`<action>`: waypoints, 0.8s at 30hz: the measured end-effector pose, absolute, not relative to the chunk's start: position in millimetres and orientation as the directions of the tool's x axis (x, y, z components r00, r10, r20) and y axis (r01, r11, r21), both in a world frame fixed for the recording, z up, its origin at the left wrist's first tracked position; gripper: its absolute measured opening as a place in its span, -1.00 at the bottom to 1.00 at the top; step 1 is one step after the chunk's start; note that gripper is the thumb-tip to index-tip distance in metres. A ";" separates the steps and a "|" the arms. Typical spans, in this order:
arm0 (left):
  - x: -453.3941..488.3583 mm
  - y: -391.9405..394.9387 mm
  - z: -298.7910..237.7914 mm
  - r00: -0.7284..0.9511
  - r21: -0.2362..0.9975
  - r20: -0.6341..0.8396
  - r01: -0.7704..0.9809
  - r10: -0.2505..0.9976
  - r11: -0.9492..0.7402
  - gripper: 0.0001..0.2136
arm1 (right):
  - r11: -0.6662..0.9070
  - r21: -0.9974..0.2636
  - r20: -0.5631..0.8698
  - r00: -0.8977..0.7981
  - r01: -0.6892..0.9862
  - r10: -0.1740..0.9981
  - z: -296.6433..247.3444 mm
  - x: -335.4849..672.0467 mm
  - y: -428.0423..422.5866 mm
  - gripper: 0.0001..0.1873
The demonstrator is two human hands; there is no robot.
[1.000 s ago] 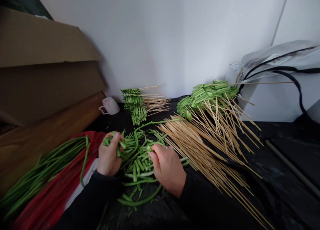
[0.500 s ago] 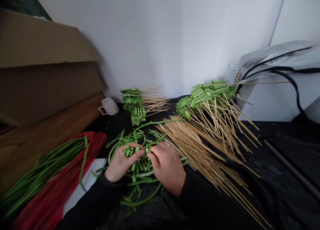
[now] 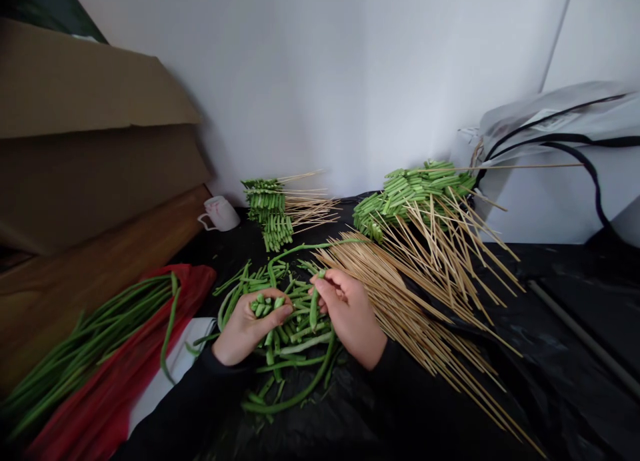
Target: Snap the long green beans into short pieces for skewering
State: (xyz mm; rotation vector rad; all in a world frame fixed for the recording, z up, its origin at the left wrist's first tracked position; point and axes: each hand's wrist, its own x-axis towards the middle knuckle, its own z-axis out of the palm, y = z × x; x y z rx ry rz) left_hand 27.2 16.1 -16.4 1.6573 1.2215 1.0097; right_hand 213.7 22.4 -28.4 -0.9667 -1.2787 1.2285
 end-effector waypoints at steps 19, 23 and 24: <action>17.5 32.6 -30.2 -0.091 0.934 0.099 0.351 0.991 -0.061 -0.70 | 0.314 -0.902 0.220 0.309 -0.297 0.925 -21.5 241.8 44.5 -0.74; 20.8 29.1 -27.4 -0.057 0.938 0.119 0.335 0.991 -0.093 -0.76 | 0.270 -0.933 0.238 0.153 -0.239 0.959 -25.7 229.8 37.4 -0.72; 21.6 28.0 -26.4 -0.043 0.937 0.115 0.338 0.992 -0.094 -0.74 | 0.264 -0.941 0.243 0.118 -0.213 0.963 -27.3 225.9 34.8 -0.73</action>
